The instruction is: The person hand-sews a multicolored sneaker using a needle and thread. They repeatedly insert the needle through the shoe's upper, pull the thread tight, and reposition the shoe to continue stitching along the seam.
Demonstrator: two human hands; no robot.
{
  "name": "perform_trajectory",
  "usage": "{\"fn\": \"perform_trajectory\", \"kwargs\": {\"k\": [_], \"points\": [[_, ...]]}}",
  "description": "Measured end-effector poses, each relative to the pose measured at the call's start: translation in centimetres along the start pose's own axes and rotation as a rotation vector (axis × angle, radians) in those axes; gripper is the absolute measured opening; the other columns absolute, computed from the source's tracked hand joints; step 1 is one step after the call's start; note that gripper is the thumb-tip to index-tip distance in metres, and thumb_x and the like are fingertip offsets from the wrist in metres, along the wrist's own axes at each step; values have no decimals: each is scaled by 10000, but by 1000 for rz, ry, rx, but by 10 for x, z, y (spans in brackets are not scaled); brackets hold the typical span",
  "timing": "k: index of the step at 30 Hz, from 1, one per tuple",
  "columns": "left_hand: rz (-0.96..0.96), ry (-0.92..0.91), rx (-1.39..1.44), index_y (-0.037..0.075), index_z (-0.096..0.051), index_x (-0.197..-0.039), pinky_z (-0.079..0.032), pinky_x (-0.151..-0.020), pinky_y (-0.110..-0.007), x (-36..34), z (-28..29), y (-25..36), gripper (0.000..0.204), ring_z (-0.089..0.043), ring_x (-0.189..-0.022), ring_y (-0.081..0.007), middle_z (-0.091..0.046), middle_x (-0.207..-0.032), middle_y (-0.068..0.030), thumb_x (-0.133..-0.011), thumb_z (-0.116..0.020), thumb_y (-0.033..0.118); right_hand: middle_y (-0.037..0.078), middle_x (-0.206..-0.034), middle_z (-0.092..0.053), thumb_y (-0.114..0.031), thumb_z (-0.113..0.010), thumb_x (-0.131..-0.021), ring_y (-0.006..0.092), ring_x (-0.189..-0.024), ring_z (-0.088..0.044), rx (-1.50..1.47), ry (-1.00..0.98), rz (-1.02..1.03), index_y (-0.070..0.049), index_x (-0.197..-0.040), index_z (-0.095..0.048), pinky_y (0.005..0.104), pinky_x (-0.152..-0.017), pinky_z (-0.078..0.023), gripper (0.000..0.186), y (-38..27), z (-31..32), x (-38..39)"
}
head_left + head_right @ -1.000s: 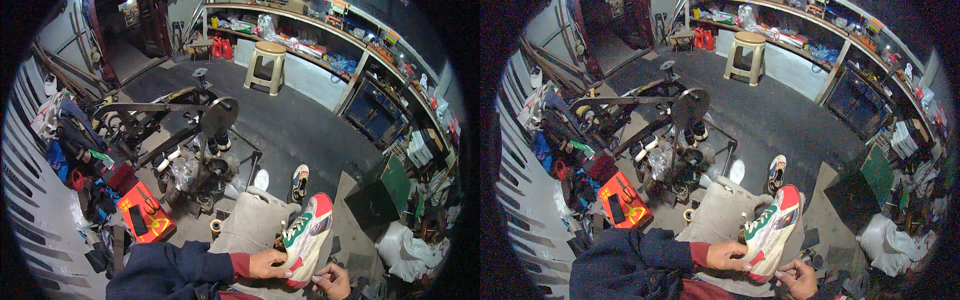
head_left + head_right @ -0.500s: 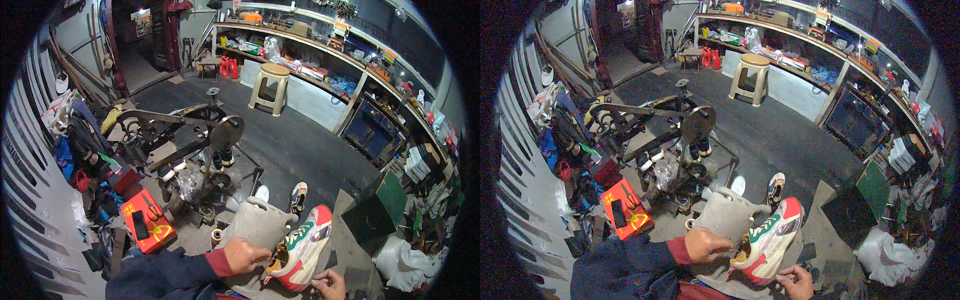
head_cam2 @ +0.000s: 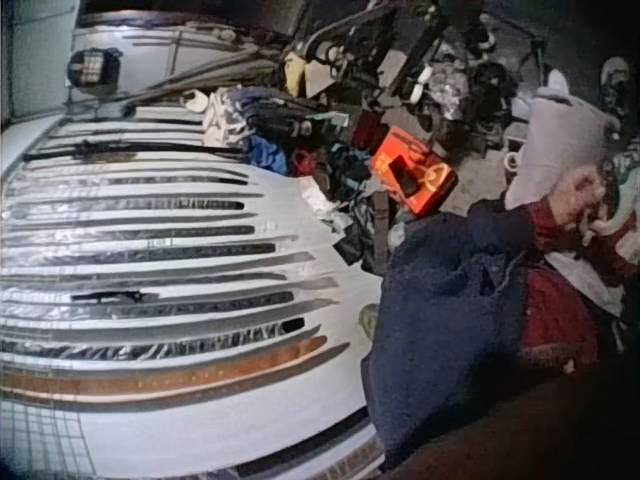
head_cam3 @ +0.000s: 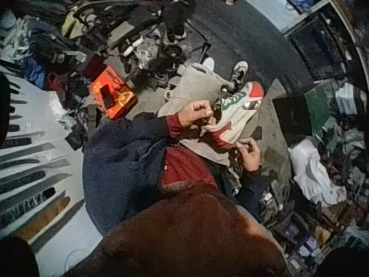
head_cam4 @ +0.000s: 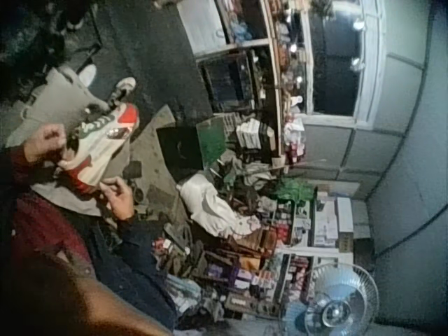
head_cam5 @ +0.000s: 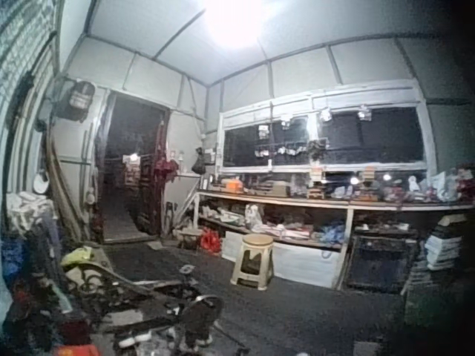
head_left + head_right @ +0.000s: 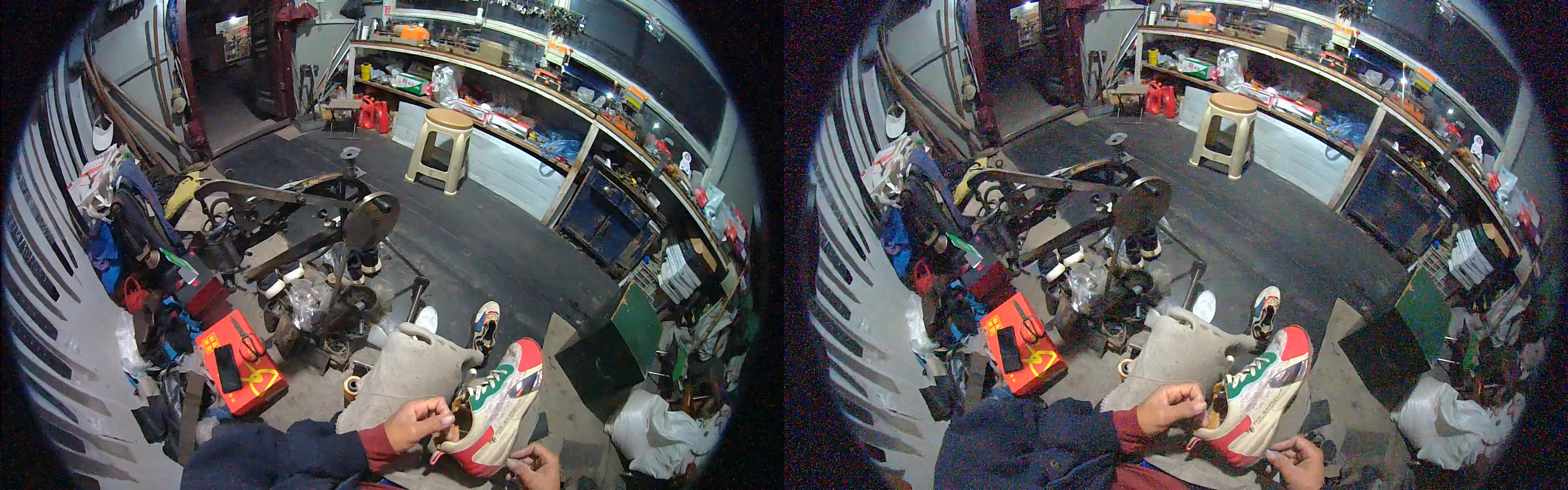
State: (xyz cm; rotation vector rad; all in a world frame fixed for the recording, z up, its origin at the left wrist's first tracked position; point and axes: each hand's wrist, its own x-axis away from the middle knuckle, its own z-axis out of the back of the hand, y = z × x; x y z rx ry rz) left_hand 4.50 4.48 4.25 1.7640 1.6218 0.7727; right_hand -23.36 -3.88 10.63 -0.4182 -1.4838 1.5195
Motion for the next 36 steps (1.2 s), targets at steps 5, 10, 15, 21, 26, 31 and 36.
{"fn": "perform_trajectory", "kwargs": {"k": [5,10,15,21,26,31,36], "points": [[87,-144,-416,9,-627,-1162,-458,-863,-281,-11,4,-5,328,-570,-961,-115,-645,-1051,-16,-982,-621,283,-23,-690,-626,-122,-708,-913,33,-523,-476,10,3,-18,-70,-968,-627,208,-459,-341,111,2,-1,0],[251,-352,-728,-10,-631,-1198,-464,-904,-314,-35,-2,-6,470,-589,-1001,-145,-682,-1081,-61,-931,-681,374,-21,-689,-627,-106,-708,-904,31,-508,-461,-19,-3,-35,-69,-963,-631,206,-450,-331,104,-6,-3,-1],[297,-239,-588,-20,-646,-1204,-474,-913,-311,-43,-12,-15,544,-610,-1019,-155,-698,-1109,-83,-870,-746,398,-16,-690,-634,-93,-704,-904,40,-520,-489,-32,-9,-61,-66,-957,-636,208,-465,-352,90,-12,-6,-2],[272,-189,-625,-19,-651,-1183,-488,-878,-313,-38,-19,-10,514,-620,-988,-156,-704,-1075,-87,-877,-740,384,-13,-674,-631,-86,-705,-902,51,-534,-516,-24,-25,-138,-61,-959,-645,212,-483,-373,87,-19,-5,-1],[250,-210,-694,-27,-651,-1130,-493,-838,-330,-36,-25,0,485,-623,-944,-168,-705,-1024,-100,-894,-708,392,-12,-665,-628,-88,-715,-892,54,-527,-516,-41,-16,-146,-59,-962,-653,215,-478,-375,99,-20,-6,-3],[135,-280,-754,-37,-643,-1073,-489,-784,-357,-38,-29,5,491,-629,-874,-200,-691,-927,-132,-911,-664,426,-6,-678,-635,-96,-737,-871,57,-541,-532,-96,-7,-155,-51,-964,-660,217,-492,-394,128,-8,-3,-3],[67,-309,-821,-46,-644,-988,-481,-696,-394,-41,-24,-1,524,-630,-765,-239,-654,-819,-184,-921,-624,473,-5,-706,-641,-101,-740,-873,65,-567,-553,-166,60,-35,-36,-974,-658,220,-514,-413,145,15,-10,-1]]}}
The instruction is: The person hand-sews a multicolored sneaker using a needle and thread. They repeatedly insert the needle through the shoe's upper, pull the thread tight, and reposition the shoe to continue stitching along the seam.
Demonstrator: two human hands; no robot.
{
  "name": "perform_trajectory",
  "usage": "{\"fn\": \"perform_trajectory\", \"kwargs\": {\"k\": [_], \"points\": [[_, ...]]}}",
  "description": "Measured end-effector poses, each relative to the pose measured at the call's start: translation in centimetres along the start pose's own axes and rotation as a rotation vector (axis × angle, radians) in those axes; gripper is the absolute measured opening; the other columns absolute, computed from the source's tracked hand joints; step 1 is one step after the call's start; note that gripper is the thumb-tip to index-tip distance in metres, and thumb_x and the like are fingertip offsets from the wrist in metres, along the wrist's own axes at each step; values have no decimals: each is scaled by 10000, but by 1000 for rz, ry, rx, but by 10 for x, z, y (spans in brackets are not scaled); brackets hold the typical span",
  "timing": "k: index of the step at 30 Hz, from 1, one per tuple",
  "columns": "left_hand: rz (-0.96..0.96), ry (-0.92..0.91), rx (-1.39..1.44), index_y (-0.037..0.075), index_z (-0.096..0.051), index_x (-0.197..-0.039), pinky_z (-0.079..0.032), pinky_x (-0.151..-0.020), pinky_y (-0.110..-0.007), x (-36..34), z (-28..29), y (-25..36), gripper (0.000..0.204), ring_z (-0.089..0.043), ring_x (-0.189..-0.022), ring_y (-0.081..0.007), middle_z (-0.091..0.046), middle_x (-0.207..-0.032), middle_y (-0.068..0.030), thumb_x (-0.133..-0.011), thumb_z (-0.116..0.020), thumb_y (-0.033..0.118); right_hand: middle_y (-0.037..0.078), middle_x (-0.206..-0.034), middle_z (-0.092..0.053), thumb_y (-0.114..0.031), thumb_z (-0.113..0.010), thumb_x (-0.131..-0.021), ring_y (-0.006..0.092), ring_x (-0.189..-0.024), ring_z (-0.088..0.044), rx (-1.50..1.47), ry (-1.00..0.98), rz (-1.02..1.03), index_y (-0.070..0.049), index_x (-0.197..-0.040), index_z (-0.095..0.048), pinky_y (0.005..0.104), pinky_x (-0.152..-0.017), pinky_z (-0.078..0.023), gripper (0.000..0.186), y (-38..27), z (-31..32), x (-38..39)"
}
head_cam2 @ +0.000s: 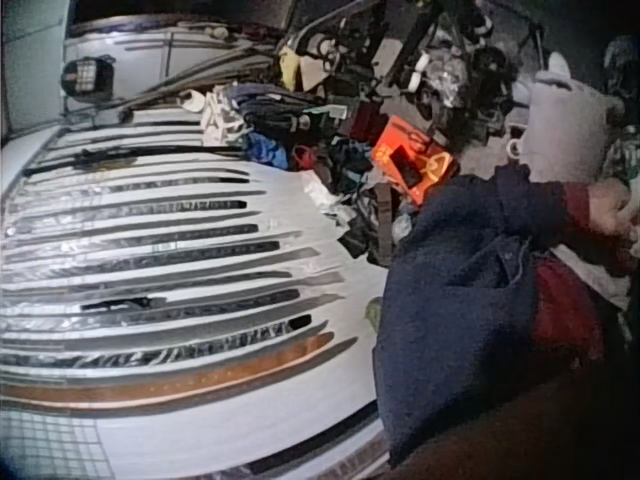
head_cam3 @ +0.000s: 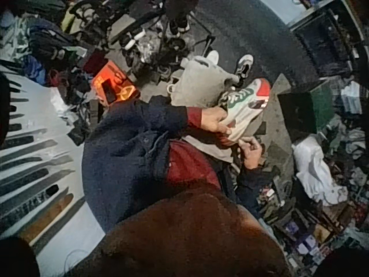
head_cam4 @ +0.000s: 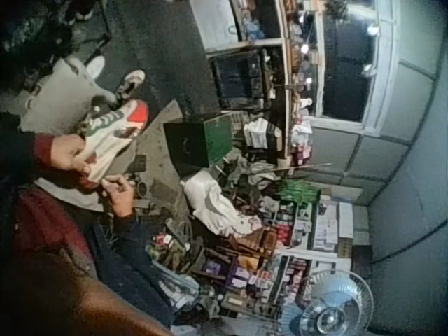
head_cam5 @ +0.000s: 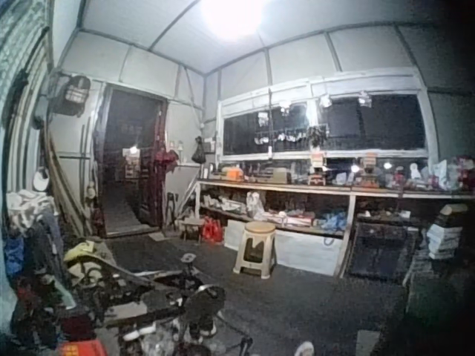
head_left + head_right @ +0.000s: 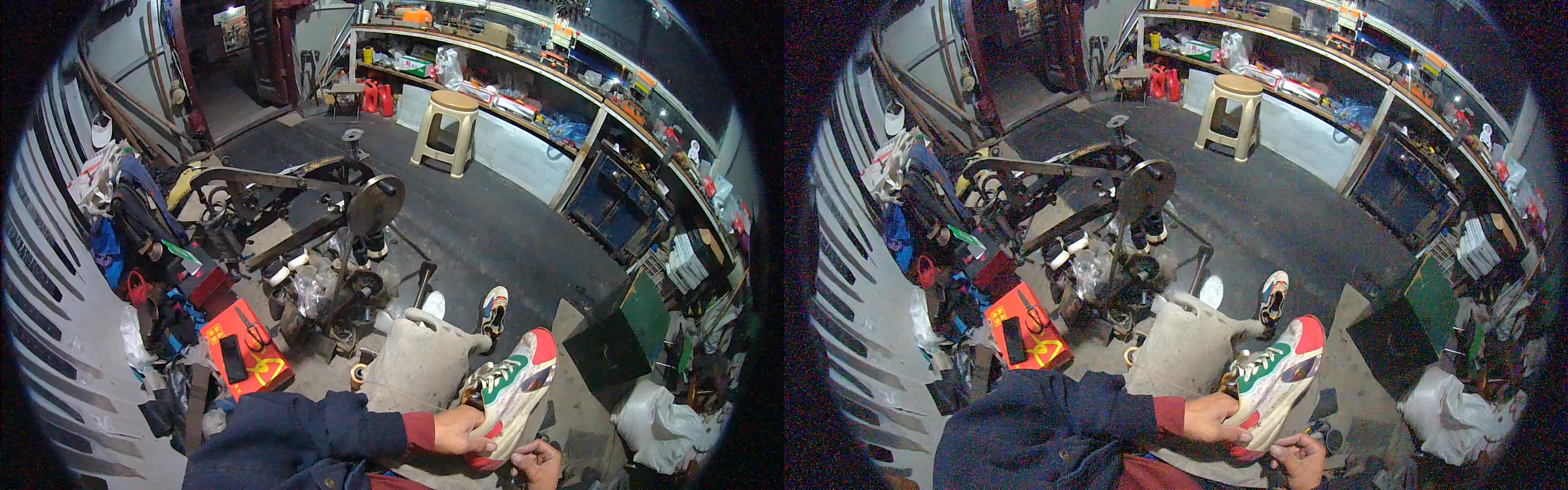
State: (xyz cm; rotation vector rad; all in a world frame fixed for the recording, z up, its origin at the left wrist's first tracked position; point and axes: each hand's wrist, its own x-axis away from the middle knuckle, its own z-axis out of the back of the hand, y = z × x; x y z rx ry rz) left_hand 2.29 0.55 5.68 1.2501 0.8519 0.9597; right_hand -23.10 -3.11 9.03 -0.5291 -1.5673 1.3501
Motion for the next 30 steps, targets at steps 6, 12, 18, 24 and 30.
{"fn": "perform_trajectory", "kwargs": {"k": [6,12,18,24,30], "points": [[-6,112,-28,-35,-657,-826,-446,-560,-394,4,-6,-3,571,-558,-577,-207,-560,-625,-168,-922,-616,526,-1,-719,-642,-90,-726,-890,68,-590,-556,-19,-17,1,-20,-1005,-653,225,-549,-433,153,10,5,1],[-45,231,15,-53,-655,-809,-441,-568,-389,13,-13,5,529,-568,-592,-248,-586,-657,-190,-948,-617,456,14,-765,-654,-106,-706,-911,94,-661,-590,290,-60,112,-25,-1002,-640,255,-588,-462,139,-2,5,0],[-115,344,-138,-6,-637,-695,-408,-472,-371,3,-26,-6,506,-521,-482,-207,-524,-549,-135,-965,-616,420,63,-765,-635,-97,-705,-902,164,-700,-598,722,-61,393,-4,-976,-604,338,-644,-494,156,-27,-3,7],[-145,418,-41,-7,-624,-696,-414,-479,-383,-2,-33,-12,476,-524,-486,-213,-519,-553,-138,-977,-610,377,100,-766,-647,-64,-798,-791,167,-684,-604,657,-87,364,30,-945,-565,340,-627,-505,295,-27,-4,0],[-122,410,20,3,-614,-664,-397,-458,-388,-2,-36,-14,483,-506,-452,-225,-499,-524,-133,-973,-618,374,123,-734,-645,-52,-812,-745,216,-628,-617,673,-51,485,23,-912,-573,362,-581,-502,301,-4,1,-6]]}}
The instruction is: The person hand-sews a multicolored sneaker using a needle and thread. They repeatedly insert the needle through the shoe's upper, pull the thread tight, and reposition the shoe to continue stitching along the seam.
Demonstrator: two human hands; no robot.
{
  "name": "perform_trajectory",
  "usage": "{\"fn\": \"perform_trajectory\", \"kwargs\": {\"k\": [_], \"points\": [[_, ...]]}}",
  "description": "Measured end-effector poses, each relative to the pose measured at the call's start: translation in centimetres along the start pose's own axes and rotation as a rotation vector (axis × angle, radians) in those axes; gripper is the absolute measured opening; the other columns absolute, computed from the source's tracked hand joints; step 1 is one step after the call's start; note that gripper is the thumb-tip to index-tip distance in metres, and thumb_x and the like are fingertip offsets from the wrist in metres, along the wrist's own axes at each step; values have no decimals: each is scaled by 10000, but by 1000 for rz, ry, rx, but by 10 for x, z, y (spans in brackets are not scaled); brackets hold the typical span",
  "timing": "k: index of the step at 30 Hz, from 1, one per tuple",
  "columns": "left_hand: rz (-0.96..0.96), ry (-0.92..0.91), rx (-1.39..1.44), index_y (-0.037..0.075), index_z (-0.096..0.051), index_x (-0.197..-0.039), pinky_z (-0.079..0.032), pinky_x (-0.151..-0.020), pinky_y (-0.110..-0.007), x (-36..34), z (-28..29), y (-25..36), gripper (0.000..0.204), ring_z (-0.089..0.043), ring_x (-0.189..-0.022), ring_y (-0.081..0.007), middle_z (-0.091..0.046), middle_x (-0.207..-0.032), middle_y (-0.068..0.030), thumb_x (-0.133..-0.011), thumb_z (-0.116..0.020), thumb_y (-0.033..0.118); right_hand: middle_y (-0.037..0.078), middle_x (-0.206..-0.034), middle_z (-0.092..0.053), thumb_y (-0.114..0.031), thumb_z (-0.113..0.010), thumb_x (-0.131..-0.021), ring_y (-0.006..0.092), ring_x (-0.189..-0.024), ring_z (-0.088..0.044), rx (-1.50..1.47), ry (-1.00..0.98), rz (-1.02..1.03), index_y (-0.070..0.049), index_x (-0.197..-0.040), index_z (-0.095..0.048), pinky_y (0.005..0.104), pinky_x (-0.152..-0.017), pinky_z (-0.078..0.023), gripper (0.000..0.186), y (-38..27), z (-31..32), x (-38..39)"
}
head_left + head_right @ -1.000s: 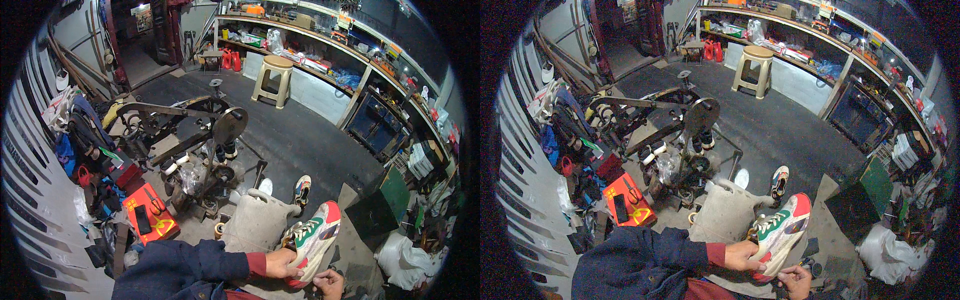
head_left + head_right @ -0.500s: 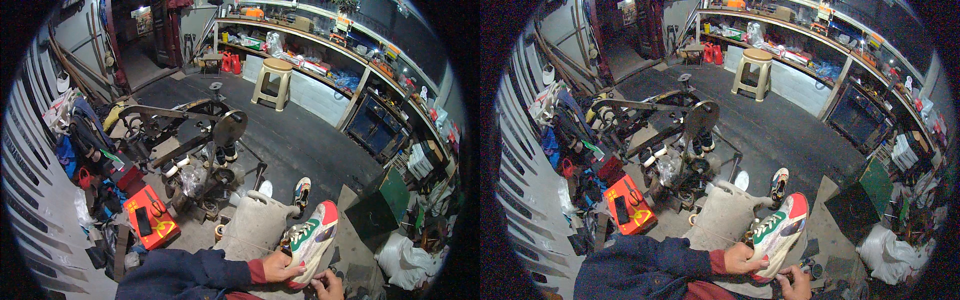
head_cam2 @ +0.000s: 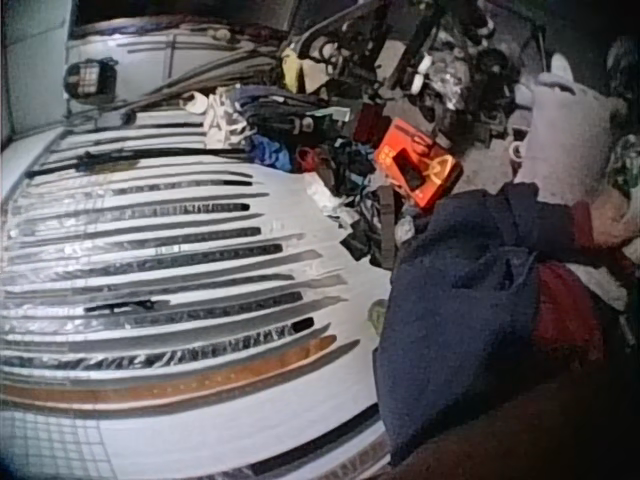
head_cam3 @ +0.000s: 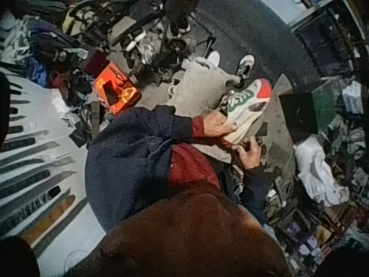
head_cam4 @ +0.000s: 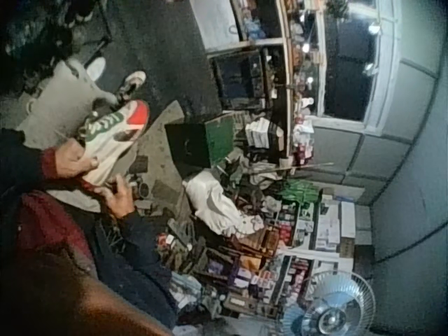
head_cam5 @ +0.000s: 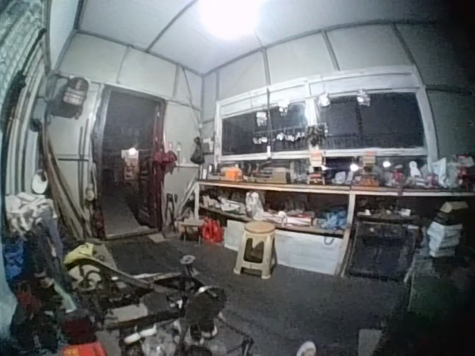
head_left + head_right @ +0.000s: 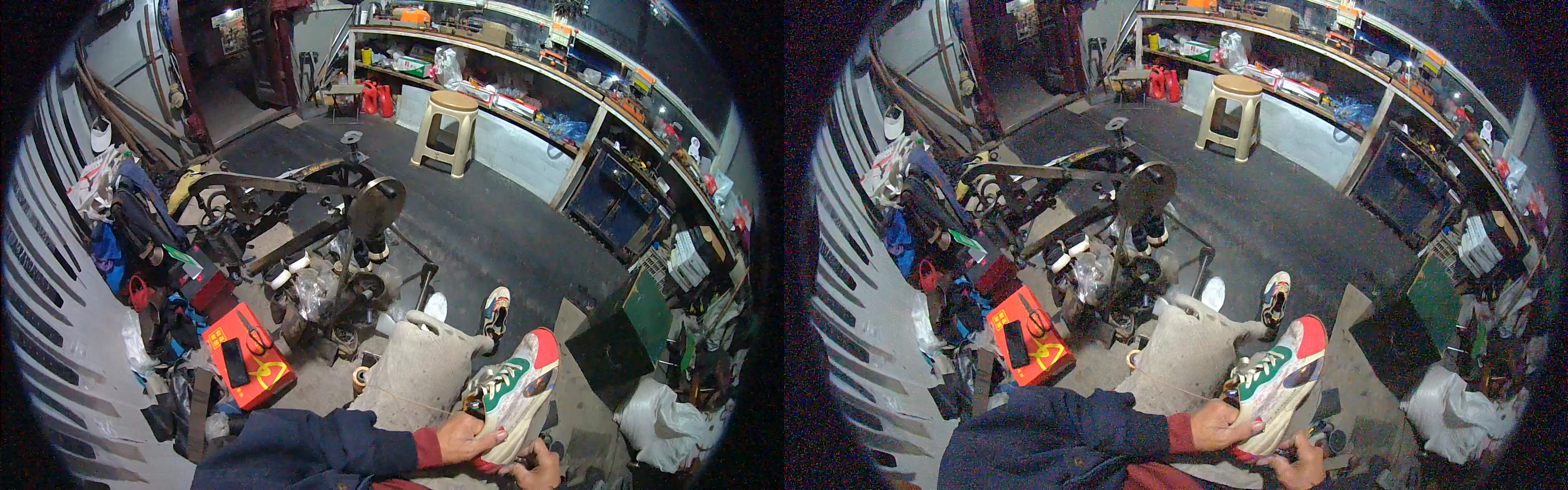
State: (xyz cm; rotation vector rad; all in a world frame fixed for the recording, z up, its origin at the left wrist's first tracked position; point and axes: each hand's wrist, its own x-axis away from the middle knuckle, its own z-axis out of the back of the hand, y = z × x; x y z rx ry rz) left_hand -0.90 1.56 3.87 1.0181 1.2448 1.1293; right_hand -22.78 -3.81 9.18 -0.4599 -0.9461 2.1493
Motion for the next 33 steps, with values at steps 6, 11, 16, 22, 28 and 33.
{"fn": "perform_trajectory", "kwargs": {"k": [6,11,16,22,28,33], "points": [[60,-25,-58,-33,-585,-629,-391,-491,-412,-1,4,-1,603,-467,-467,-237,-479,-516,-154,-975,-573,460,149,-662,-608,-80,-809,-731,305,-556,-589,95,71,51,12,-815,-554,395,-536,-483,284,23,-9,5],[140,-73,-56,-34,-579,-638,-389,-492,-414,-2,6,1,601,-463,-470,-236,-490,-523,-158,-972,-579,466,136,-561,-516,-148,-829,-702,324,-512,-537,290,116,-16,-30,-680,-508,417,-505,-452,343,25,-10,2],[3,78,95,-25,-569,-592,-374,-449,-408,2,-1,4,617,-443,-433,-245,-449,-488,-135,-964,-597,465,149,-542,-462,-174,-789,-738,336,-515,-511,286,122,-86,-34,-685,-523,433,-525,-437,306,36,-4,8],[118,-4,-27,-43,-634,-701,-427,-503,-388,7,9,-1,602,-519,-515,-174,-531,-547,-146,-951,-598,503,177,-648,-436,-164,-645,-861,269,-581,-368,228,186,-156,-23,-759,-517,388,-578,-409,216,70,16,52],[442,-35,187,1,-684,-1138,-514,-835,-314,0,23,-12,472,-657,-923,-167,-721,-1010,-76,-939,-652,428,55,-908,-629,-352,-635,-967,89,-580,-450,-995,205,-273,-43,-1441,-387,235,-527,-370,618,32,-11,49],[426,-30,249,7,-604,-1272,-497,-908,-319,-3,19,-16,512,-640,-1012,-170,-691,-1131,-99,-939,-667,391,6,-717,-498,-484,-547,-990,122,-501,-376,-1303,-124,4,-77,-1401,-468,249,-459,-341,583,-18,-38,7]]}}
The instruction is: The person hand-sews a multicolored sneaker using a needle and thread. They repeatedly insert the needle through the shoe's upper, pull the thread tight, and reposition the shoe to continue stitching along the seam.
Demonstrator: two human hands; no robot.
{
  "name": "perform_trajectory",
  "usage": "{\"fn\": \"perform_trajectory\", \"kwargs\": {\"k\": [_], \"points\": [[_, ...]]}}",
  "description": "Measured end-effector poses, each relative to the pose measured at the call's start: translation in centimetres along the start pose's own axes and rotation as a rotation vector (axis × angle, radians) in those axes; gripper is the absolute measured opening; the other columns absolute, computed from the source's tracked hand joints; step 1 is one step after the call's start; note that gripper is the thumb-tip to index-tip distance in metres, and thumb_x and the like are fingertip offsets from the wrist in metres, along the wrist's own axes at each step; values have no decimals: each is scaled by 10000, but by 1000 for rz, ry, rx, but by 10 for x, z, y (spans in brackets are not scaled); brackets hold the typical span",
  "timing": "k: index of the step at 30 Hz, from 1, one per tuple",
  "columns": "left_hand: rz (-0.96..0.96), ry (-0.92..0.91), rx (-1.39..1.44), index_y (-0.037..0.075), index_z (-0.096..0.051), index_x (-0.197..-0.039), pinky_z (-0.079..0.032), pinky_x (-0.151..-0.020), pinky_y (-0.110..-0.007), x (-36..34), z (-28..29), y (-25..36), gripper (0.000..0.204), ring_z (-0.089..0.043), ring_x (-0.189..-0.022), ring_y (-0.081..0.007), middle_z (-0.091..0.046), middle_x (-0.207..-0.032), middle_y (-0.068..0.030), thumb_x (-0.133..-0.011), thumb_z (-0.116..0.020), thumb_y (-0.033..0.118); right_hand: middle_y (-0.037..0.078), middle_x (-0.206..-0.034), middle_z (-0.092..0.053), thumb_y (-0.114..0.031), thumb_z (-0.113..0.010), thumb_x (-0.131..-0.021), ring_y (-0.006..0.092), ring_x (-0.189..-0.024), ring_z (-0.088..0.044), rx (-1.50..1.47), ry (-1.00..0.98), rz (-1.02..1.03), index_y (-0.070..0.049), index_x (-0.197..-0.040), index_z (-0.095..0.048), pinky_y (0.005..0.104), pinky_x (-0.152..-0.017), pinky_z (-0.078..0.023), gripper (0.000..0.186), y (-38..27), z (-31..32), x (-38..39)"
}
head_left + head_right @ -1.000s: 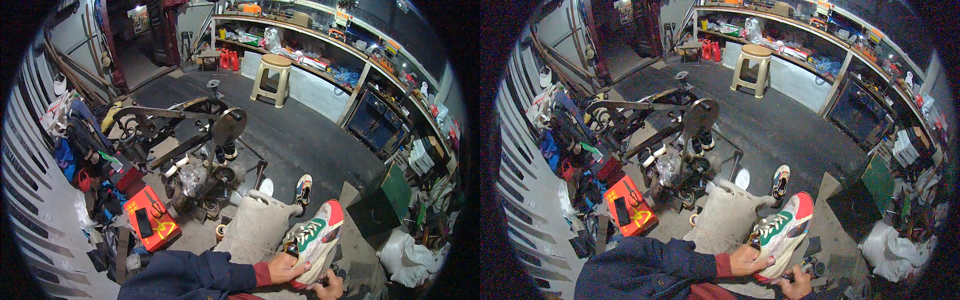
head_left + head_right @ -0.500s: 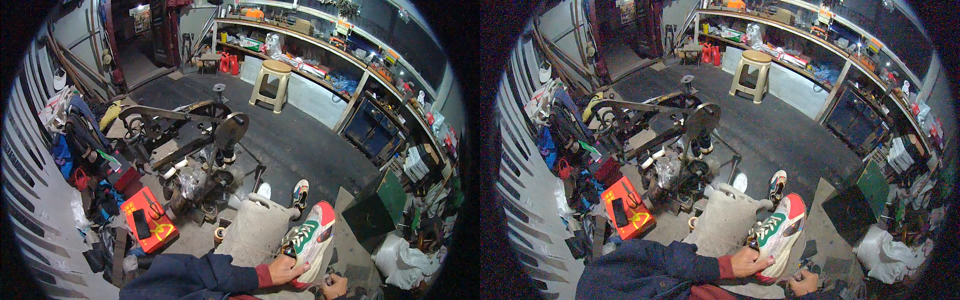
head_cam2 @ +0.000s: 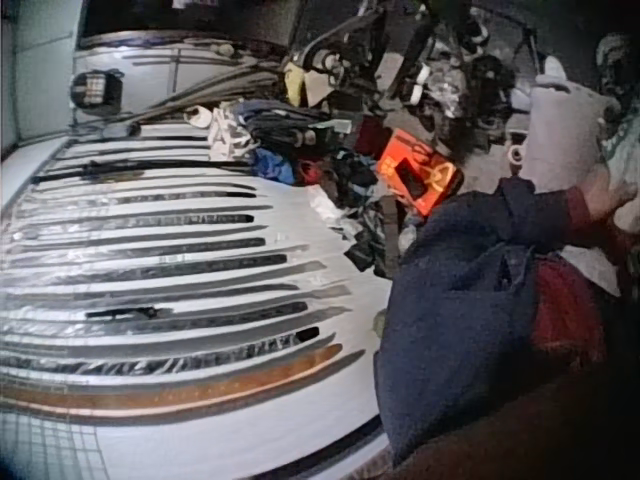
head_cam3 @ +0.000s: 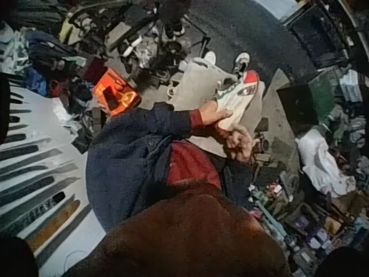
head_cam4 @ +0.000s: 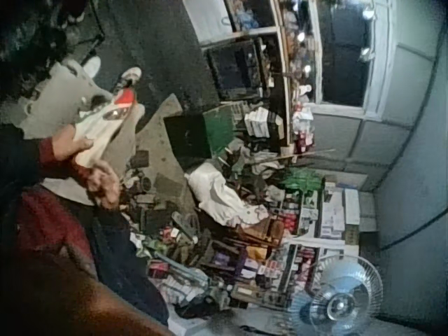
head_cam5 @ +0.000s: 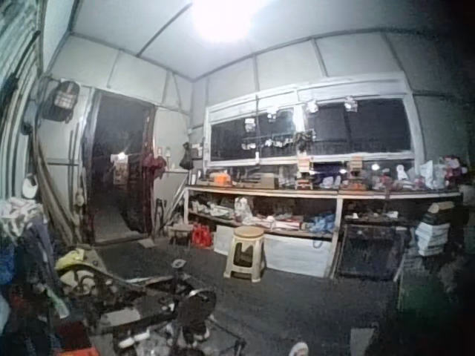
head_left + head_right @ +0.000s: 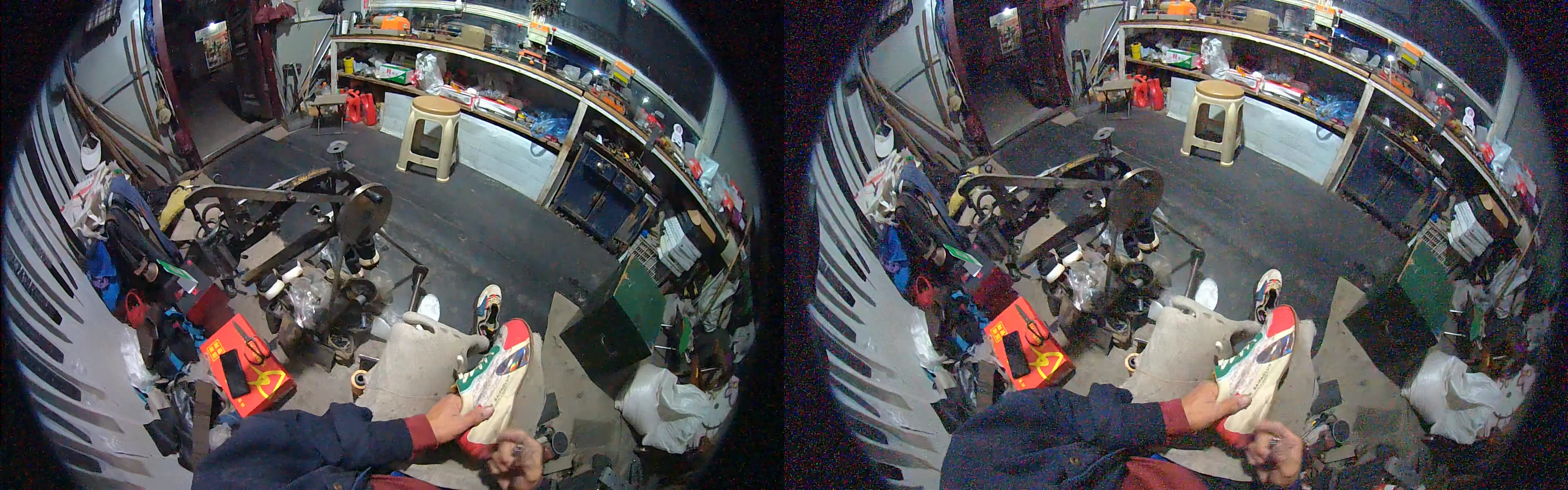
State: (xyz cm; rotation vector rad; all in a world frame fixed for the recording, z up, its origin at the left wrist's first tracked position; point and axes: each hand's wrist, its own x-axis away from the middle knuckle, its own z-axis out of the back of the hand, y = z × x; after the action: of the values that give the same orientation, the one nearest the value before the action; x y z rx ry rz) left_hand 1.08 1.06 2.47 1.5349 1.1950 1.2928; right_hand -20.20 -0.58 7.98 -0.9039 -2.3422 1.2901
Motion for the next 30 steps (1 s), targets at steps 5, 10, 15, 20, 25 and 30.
{"fn": "perform_trajectory", "kwargs": {"k": [5,10,15,20,25,30], "points": [[-295,182,-73,11,-572,-1309,-492,-938,-325,-7,-13,-13,492,-632,-1044,-170,-682,-1161,-99,-957,-650,346,-18,-624,-330,-413,-537,-1007,114,-450,-322,8,320,104,-111,-845,-452,257,-431,-305,353,-19,3,51],[-66,-29,-168,4,-584,-1291,-500,-913,-331,-5,1,-4,545,-650,-1020,-200,-687,-1139,-125,-956,-629,432,-32,-642,-454,-241,-580,-995,66,-477,-364,267,559,76,-73,-874,-502,237,-454,-303,222,7,40,37],[-19,-163,-1028,-19,-690,-890,-511,-655,-422,8,23,44,557,-657,-695,-333,-665,-771,-227,-938,-605,530,-38,-729,-451,-108,-821,-716,58,-601,-447,663,575,-67,-82,-880,-474,222,-529,-391,384,30,39,-2],[-165,-40,-560,-45,-690,-855,-515,-670,-363,41,67,67,477,-684,-734,-240,-689,-787,-202,-979,-590,404,-20,-771,-469,-86,-837,-694,50,-638,-452,565,597,-90,-74,-891,-471,212,-539,-390,416,39,26,-9],[-278,-1,716,24,-575,-824,-541,-789,-396,31,63,46,409,-676,-836,-249,-663,-861,-128,-1014,-535,385,-14,-806,-462,-92,-845,-677,51,-662,-460,539,608,-74,-76,-919,-451,209,-551,-407,463,40,23,-11],[-120,168,603,81,-505,-763,-489,-523,-316,12,63,21,355,-474,-477,-139,-461,-606,-14,-1002,-550,340,-12,-833,-445,-105,-850,-671,53,-686,-466,694,653,-27,-78,-948,-435,213,-566,-427,499,39,12,-17]]}}
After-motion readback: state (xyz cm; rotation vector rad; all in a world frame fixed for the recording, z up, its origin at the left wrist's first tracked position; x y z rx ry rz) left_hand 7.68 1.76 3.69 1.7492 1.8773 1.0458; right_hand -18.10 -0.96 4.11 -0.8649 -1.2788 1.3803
